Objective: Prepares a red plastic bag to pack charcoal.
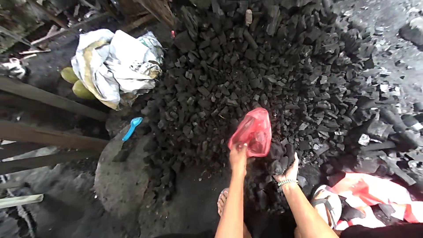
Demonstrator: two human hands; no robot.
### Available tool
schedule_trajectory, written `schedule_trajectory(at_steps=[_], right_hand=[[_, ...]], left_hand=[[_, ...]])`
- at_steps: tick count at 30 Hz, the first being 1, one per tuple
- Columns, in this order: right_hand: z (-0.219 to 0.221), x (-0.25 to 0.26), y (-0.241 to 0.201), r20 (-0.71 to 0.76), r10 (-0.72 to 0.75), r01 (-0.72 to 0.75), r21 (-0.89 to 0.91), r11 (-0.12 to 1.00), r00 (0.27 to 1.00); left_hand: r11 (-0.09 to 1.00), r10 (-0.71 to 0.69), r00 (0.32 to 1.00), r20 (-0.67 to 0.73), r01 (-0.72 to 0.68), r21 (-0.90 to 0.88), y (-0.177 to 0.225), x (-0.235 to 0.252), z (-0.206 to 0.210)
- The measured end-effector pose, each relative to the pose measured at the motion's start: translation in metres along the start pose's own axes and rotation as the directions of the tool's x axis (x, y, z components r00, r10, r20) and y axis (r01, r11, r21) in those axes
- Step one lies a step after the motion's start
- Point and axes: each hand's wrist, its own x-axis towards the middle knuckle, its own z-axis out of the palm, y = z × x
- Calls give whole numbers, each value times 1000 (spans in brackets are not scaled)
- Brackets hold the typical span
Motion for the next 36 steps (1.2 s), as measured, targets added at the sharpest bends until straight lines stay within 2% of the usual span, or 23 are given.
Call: schedule_trajectory(at_steps=[2, 3, 6, 8, 9, 11, 14, 15, 16, 18, 19, 20, 21, 22, 24, 26, 27, 28, 29, 30, 32, 34, 36], right_hand=[[11, -8, -1, 41, -19, 17, 40, 999, 999], [17, -13, -3, 72, -46, 42, 57, 997, 996], [45, -25, -11, 147, -168, 164, 44, 986, 975], [67, -36, -19, 227, -140, 131, 55, 990, 964], [79, -43, -22, 285, -95, 79, 69, 995, 954], [99, -51, -24, 399, -35, 16, 49, 999, 916], [114, -49, -17, 424, 2, 91, -200, 976, 906], [115, -44, -14, 422, 29, 148, -380, 913, 906], [115, -39, -14, 430, 80, 212, -590, 779, 899], [120, -29, -22, 509, 233, 415, -838, 354, 829], [130, -23, -28, 550, 326, 534, -833, 146, 769], [141, -21, -35, 577, 414, 634, -773, -1, 704], [153, -23, -46, 591, 487, 699, -713, -58, 643], [163, -25, -58, 611, 533, 729, -684, -17, 586], [174, -25, -81, 679, 500, 664, -706, 246, 537], [172, -7, -97, 695, 289, 538, -703, 465, 658], [167, 10, -101, 648, 111, 541, -707, 456, 753], [157, 28, -102, 574, -63, 560, -762, 326, 817], [140, 47, -101, 526, -159, 543, -834, 96, 836], [118, 66, -96, 506, -182, 488, -862, -134, 843], [69, 80, -75, 526, -128, 429, -792, -434, 841], [32, 73, -49, 583, -111, 432, -703, -565, 805], [4, 61, -32, 609, -145, 421, -681, -599, 780]], left_hand=[[961, 191, 973, -128, -159, 225, 9, 6, -8], [925, 249, 955, -164, -184, 333, 16, 5, -11], [753, 263, 955, -136, -115, 648, 35, -4, -10], [637, 237, 971, -32, -130, 760, 40, -11, -7], [613, 220, 975, 27, -160, 774, 41, -14, -6], [671, 208, 963, 169, -266, 692, 40, -16, -7], [892, 144, 902, 406, -297, 342, 42, -9, -22], [939, 116, 874, 471, -251, 234, 47, -7, -30], [966, 71, 853, 518, -189, 178, 54, -4, -39], [978, 10, 853, 522, -117, 172, 68, 7, -52], [972, 0, 867, 498, -117, 204, 72, 16, -57], [965, -4, 880, 475, -121, 233, 74, 25, -59], [963, -7, 887, 462, -119, 243, 78, 33, -59], [965, -2, 892, 453, -117, 236, 81, 39, -57], [974, 3, 906, 424, -99, 204, 86, 50, -49], [975, -6, 917, 400, -83, 205, 89, 61, -39], [973, -9, 916, 400, -84, 215, 90, 66, -36], [970, -10, 914, 406, -90, 226, 91, 68, -33], [968, -13, 911, 412, -92, 233, 93, 68, -30], [969, -14, 908, 419, -92, 230, 96, 66, -29], [973, 3, 896, 444, -105, 205, 109, 57, -29], [973, 40, 883, 468, -141, 182, 123, 47, -28], [965, 88, 874, 477, -194, 177, 124, 47, -25]])
